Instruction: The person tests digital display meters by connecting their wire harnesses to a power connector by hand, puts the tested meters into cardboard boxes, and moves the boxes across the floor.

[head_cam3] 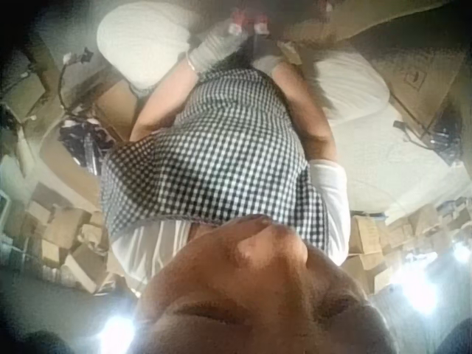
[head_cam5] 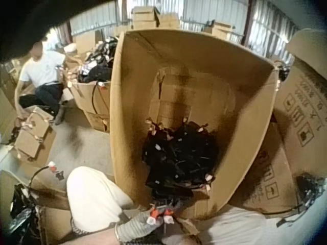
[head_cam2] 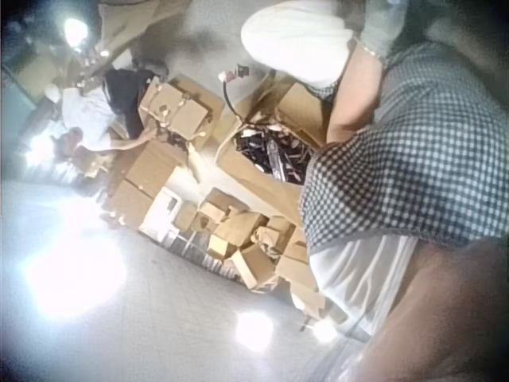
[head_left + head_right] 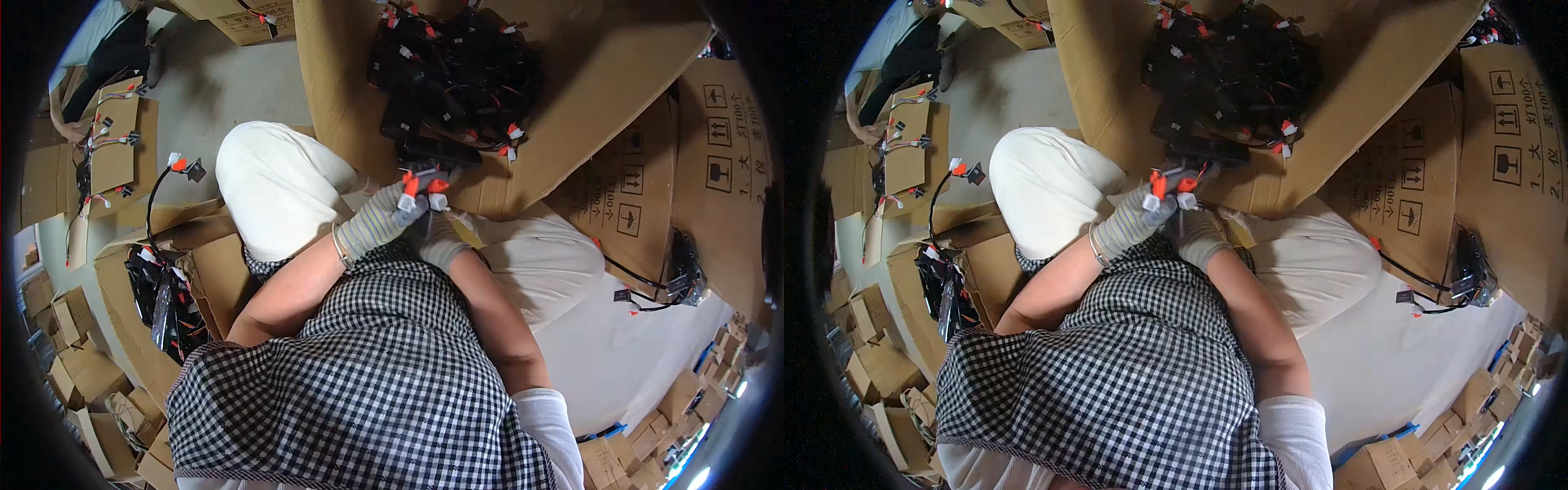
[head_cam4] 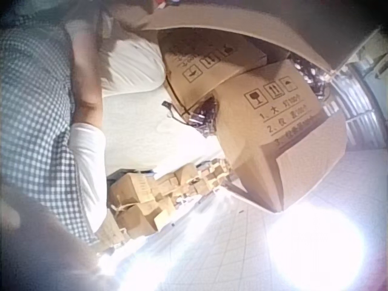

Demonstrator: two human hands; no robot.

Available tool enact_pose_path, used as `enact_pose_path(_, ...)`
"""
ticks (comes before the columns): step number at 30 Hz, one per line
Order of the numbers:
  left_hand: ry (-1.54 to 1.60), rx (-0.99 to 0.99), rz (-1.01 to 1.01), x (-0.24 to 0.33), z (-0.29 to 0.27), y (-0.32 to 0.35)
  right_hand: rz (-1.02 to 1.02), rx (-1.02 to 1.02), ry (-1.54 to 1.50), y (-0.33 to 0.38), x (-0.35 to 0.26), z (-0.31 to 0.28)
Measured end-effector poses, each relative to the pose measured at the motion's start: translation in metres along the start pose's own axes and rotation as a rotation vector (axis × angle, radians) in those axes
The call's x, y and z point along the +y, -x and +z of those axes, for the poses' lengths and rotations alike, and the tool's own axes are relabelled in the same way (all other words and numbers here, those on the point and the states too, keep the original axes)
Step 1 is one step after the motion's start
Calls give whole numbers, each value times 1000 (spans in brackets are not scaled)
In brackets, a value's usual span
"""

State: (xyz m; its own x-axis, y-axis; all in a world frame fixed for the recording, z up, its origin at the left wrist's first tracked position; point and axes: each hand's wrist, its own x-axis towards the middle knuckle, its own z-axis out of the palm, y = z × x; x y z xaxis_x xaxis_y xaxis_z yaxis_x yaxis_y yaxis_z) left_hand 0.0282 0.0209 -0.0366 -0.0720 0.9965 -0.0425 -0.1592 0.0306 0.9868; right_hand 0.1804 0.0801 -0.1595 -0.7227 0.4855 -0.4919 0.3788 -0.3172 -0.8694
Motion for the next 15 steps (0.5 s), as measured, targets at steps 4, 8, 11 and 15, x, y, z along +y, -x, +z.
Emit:
enact_pose_path(4,56,158,-15,12,-16,1,-968,-94,1210,52,-106,-19)
enact_pose_path(8,135,146,-118,23,-12,5,117,207,-86,92,-167,-22)
enact_pose_path(11,205,134,-186,22,-6,7,-4,225,94,90,-166,-20)
enact_pose_path(15,288,9,-370,15,-15,7,-287,268,829,84,-153,-21)
